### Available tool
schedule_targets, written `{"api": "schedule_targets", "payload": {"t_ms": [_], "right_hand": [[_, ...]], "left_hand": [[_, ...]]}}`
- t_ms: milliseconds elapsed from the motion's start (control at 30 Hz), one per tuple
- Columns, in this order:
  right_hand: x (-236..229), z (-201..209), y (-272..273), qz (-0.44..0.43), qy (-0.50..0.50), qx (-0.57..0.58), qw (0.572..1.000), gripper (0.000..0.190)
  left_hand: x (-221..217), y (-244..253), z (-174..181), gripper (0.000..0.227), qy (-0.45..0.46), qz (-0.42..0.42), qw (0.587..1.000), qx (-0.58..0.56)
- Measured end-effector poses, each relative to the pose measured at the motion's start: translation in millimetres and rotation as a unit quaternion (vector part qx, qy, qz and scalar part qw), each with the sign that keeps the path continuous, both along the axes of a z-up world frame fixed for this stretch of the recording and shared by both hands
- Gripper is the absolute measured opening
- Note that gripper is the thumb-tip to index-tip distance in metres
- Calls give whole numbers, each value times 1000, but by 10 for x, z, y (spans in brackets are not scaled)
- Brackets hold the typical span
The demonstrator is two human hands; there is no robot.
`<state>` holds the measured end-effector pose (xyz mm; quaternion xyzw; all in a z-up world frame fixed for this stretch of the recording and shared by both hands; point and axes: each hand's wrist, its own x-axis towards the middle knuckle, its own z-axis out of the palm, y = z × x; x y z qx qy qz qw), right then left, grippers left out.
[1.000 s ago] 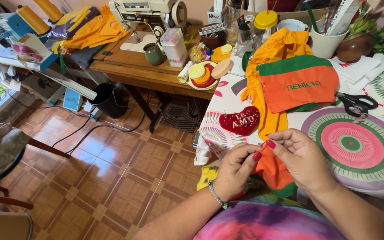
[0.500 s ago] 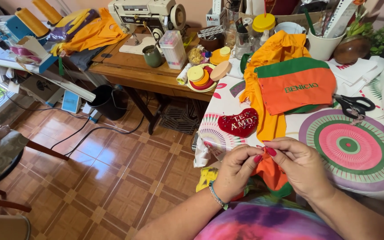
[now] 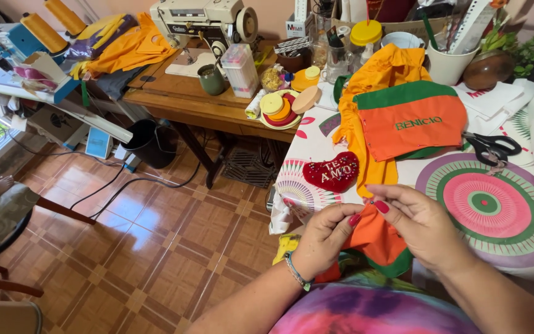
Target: Folding and organizing small personalized fabric items on a sewing workspace.
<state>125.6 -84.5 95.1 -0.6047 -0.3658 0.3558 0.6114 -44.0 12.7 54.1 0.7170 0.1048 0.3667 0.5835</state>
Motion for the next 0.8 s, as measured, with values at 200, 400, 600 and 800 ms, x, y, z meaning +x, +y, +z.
{"api": "schedule_targets", "payload": {"t_ms": [200, 400, 600, 800], "right_hand": [[148, -167, 41, 59, -6, 5, 998, 17], [303, 17, 1, 58, 118, 28, 991, 13], [474, -142, -9, 21, 187, 33, 982, 10], [547, -181, 2, 15, 188, 20, 982, 7]], "left_hand": [[23, 18, -45, 12, 50, -13, 997, -48], [-122, 33, 126, 34, 116, 143, 968, 173], [-134, 21, -89, 33, 41, 178, 969, 167], [-157, 92, -239, 31, 39, 187, 972, 139]]}}
